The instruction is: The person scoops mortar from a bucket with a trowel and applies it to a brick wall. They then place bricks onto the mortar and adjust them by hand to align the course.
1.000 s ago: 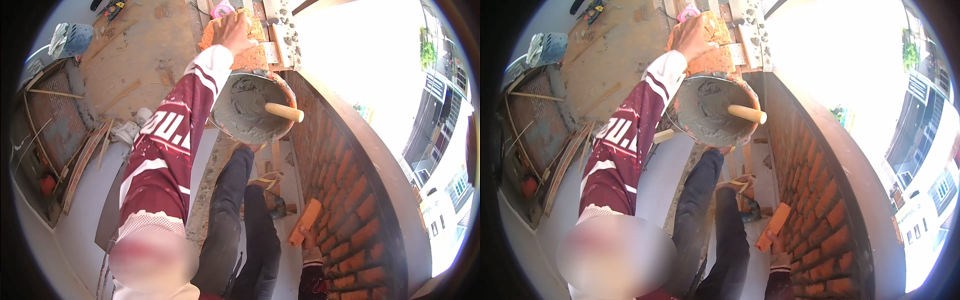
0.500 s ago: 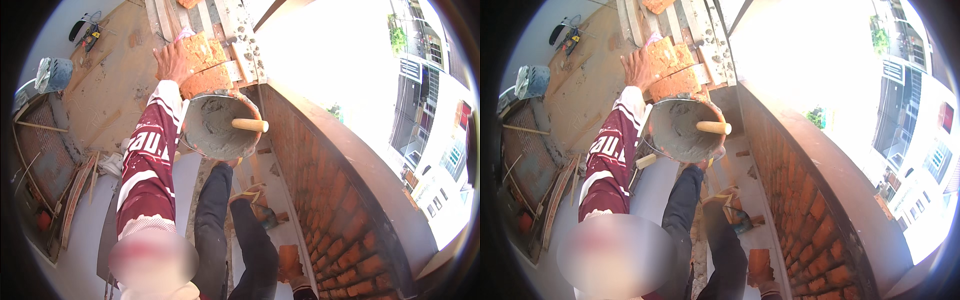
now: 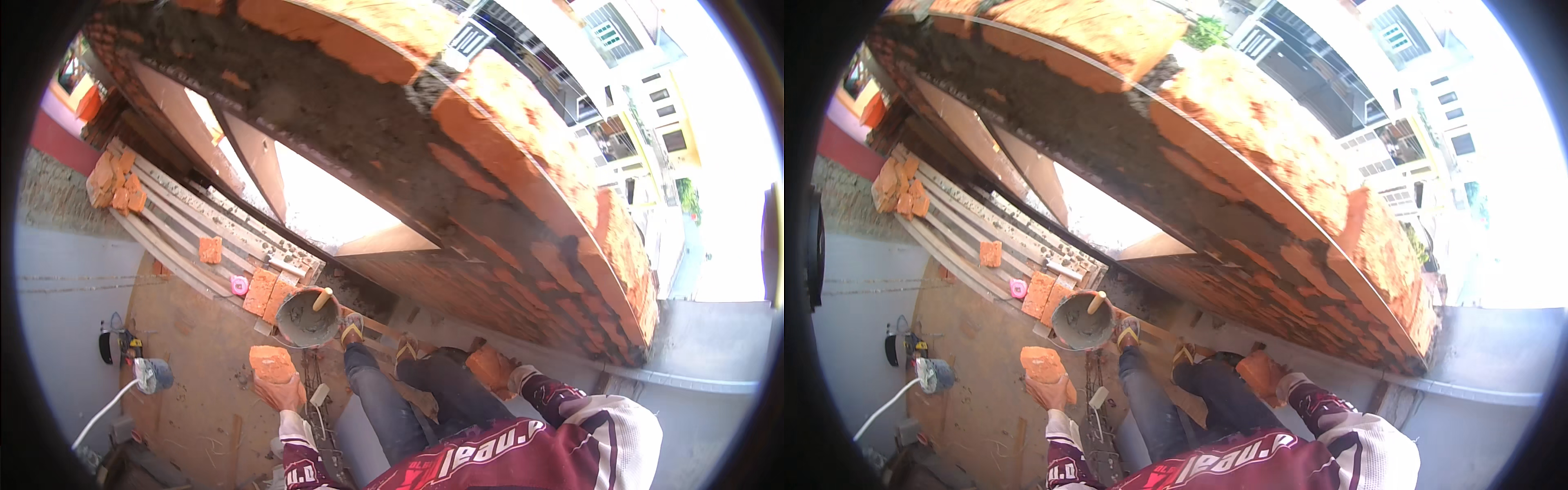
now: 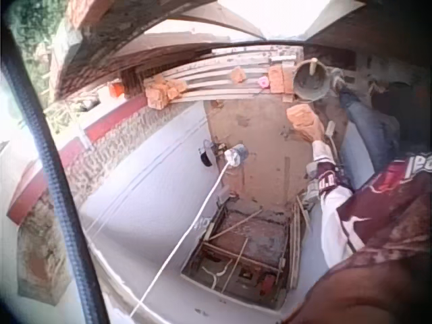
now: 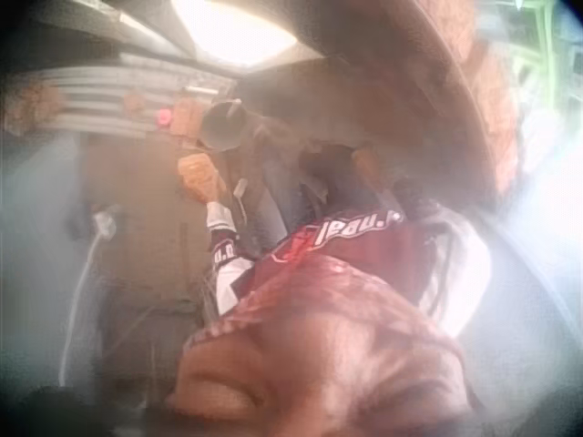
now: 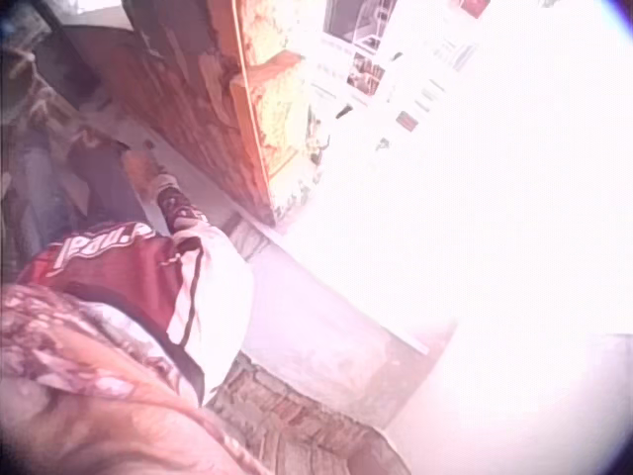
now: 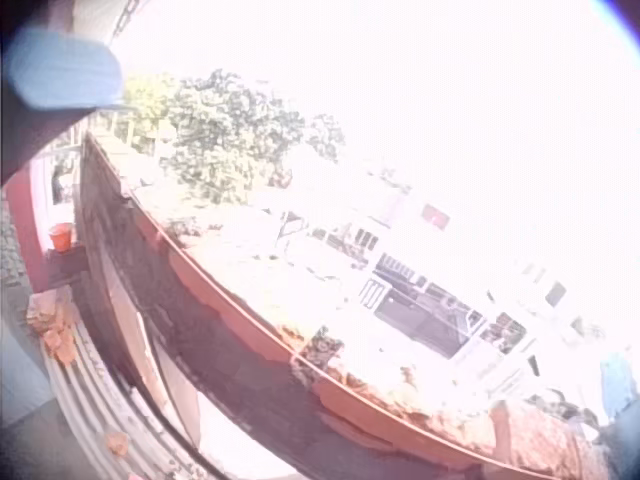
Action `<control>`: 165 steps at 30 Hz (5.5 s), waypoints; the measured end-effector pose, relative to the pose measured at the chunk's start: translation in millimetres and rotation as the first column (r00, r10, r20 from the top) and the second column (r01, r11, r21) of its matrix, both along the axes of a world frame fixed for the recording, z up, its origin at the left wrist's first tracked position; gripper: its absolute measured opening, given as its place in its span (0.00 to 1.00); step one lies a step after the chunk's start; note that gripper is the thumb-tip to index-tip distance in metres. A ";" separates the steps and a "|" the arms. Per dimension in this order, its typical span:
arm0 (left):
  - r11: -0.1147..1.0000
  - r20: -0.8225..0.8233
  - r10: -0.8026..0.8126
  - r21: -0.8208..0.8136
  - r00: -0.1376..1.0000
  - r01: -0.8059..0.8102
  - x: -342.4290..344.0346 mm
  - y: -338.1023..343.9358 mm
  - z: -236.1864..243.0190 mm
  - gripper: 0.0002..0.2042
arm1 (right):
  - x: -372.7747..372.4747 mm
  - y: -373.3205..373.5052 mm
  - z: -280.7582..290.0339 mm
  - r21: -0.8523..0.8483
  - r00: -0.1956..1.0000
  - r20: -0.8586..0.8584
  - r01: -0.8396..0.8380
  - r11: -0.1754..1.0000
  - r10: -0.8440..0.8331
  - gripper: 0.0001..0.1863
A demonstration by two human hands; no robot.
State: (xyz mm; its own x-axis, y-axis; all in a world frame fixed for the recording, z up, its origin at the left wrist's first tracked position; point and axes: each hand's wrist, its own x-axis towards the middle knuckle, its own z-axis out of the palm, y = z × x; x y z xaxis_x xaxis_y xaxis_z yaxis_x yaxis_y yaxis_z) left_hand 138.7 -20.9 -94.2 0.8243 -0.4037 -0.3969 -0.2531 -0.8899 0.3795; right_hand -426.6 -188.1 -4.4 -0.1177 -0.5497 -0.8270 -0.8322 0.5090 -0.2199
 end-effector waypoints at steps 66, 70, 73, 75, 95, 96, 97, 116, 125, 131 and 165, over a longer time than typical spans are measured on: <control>-0.715 0.204 -0.670 0.081 -0.714 0.694 -722.5 -364.2 564.1 0.44 | -60.0 433.0 1.8 0.321 -0.651 0.456 0.756 -0.571 -0.607 0.31; -0.728 0.158 -0.649 0.155 -0.744 0.668 -725.0 -361.0 554.2 0.42 | -57.5 437.1 1.0 0.324 -0.650 0.436 0.758 -0.565 -0.622 0.31; -0.715 0.130 -0.669 0.159 -0.732 0.681 -724.5 -358.2 549.5 0.43 | -56.1 439.9 0.7 0.325 -0.648 0.424 0.761 -0.561 -0.633 0.31; -0.716 0.134 -0.672 0.134 -0.729 0.685 -723.1 -358.0 546.8 0.43 | -55.6 441.7 1.0 0.322 -0.646 0.414 0.763 -0.560 -0.641 0.32; -0.778 0.083 -0.618 0.079 -0.782 0.624 -725.2 -365.3 527.8 0.51 | -94.9 383.0 39.2 0.159 -0.387 0.482 0.921 -0.356 -0.786 0.34; -0.783 0.079 -0.619 0.024 -0.782 0.622 -724.0 -369.7 526.6 0.52 | -103.8 374.9 45.9 0.049 -0.275 0.556 0.953 -0.299 -0.785 0.38; -0.769 0.071 -0.639 -0.034 -0.766 0.638 -722.6 -373.7 526.1 0.53 | -112.9 363.9 54.0 0.037 -0.250 0.616 0.957 -0.289 -0.747 0.39; -0.506 0.232 -0.825 -0.708 -0.516 0.492 -624.7 -239.9 520.9 0.33 | -144.6 203.9 344.5 0.318 -0.311 0.936 0.948 -0.019 0.163 0.44; 0.623 -0.728 -0.453 -0.672 -0.515 0.402 -629.4 -177.3 492.4 0.21 | -160.6 170.0 384.0 0.302 -0.338 0.935 0.918 0.256 0.111 0.48; 0.518 -0.659 -0.717 -0.722 -0.228 0.459 -640.1 -155.9 475.2 0.23 | -169.5 166.4 385.6 -0.076 0.083 0.994 0.992 0.103 -0.067 0.46; -0.355 0.205 -0.913 0.025 -0.352 0.935 -635.1 -337.4 503.7 0.29 | -255.1 -67.6 512.7 -0.715 0.850 -0.476 -0.225 0.662 -0.225 0.46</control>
